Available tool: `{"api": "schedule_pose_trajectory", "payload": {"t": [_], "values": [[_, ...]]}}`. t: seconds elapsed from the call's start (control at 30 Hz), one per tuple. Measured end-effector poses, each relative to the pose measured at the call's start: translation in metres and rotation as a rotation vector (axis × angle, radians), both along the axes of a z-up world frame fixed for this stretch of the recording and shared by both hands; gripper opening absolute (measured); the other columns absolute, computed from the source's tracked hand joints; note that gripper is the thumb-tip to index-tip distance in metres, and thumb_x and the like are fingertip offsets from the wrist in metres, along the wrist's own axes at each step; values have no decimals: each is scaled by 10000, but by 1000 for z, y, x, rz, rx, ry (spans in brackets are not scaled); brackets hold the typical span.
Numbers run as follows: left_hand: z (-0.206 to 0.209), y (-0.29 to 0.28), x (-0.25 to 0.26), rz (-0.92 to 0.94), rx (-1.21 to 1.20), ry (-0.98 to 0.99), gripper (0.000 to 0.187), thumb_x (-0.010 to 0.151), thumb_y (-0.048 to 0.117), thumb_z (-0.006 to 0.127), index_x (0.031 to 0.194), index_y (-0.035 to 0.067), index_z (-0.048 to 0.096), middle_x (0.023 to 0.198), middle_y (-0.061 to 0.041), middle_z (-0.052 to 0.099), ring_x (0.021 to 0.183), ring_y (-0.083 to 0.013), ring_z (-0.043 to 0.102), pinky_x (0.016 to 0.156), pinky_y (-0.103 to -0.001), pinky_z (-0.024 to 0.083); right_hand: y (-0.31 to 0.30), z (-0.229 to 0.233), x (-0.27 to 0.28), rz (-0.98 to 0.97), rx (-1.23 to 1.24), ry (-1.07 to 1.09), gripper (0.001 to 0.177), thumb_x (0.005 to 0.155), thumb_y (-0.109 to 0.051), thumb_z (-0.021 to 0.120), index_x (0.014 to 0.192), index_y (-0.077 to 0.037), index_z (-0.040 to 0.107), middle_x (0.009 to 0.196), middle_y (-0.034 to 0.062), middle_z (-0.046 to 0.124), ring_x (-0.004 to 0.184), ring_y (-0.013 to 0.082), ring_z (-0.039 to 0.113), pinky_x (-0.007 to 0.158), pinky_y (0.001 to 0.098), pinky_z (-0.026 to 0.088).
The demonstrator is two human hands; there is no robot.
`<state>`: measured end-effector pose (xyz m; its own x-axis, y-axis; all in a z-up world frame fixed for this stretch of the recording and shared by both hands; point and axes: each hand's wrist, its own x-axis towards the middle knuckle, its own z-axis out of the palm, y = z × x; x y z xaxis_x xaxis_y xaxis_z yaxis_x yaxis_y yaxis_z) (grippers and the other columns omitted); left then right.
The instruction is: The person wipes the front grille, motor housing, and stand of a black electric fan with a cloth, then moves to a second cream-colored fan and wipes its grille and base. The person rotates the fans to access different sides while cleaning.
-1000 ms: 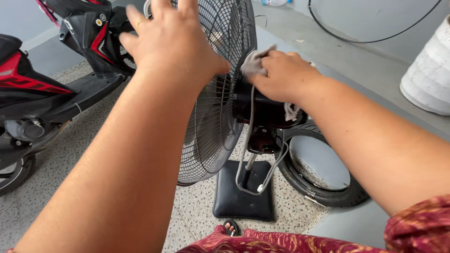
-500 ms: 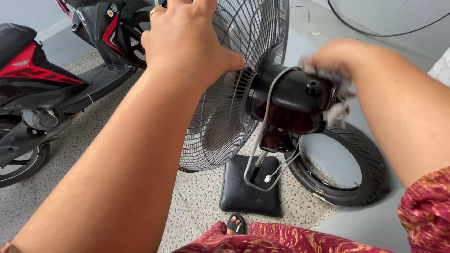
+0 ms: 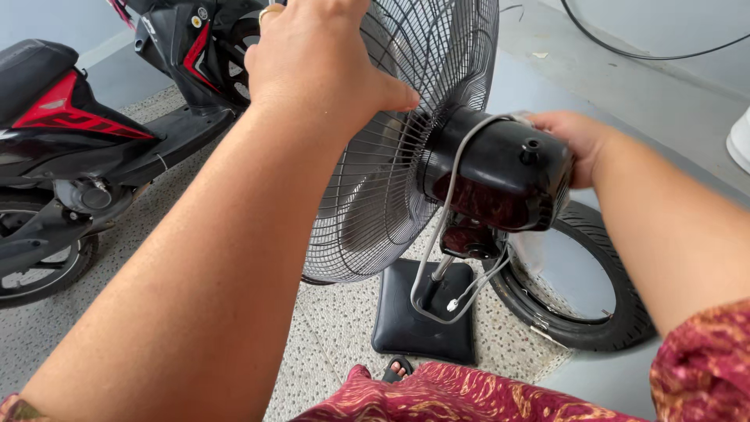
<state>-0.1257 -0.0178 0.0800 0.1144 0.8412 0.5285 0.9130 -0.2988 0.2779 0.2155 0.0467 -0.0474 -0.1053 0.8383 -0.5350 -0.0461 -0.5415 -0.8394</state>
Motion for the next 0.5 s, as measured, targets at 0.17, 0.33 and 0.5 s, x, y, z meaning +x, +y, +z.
{"api": "schedule_pose_trajectory", "payload": {"t": [0.17,0.33,0.5], "values": [[2,3,-1,-59,-7,5,956,505,481,991,1335,250,577,1381,-98,597,1219,-413,556,875,-588,513,-41,-36,14,-128,117,256,312,963,-234,535,1186,-73,681,1123,104,722,1017,226,682,954,471,544],[4,12,4,-29,-57,7,1014,507,493,983,1391,256,545,1385,-100,572,1254,-430,533,857,-598,506,-79,-32,-21,-425,87,383,404,933,-279,433,1176,-70,678,1251,143,702,1148,308,679,1006,561,507],[4,19,-2,-95,-93,-38,1021,550,470,996,1409,189,523,1434,-130,560,1256,-398,550,932,-564,507,-102,-17,-35,-738,35,303,338,960,-275,352,1024,-163,664,1258,147,690,1077,353,659,868,615,466]]}}
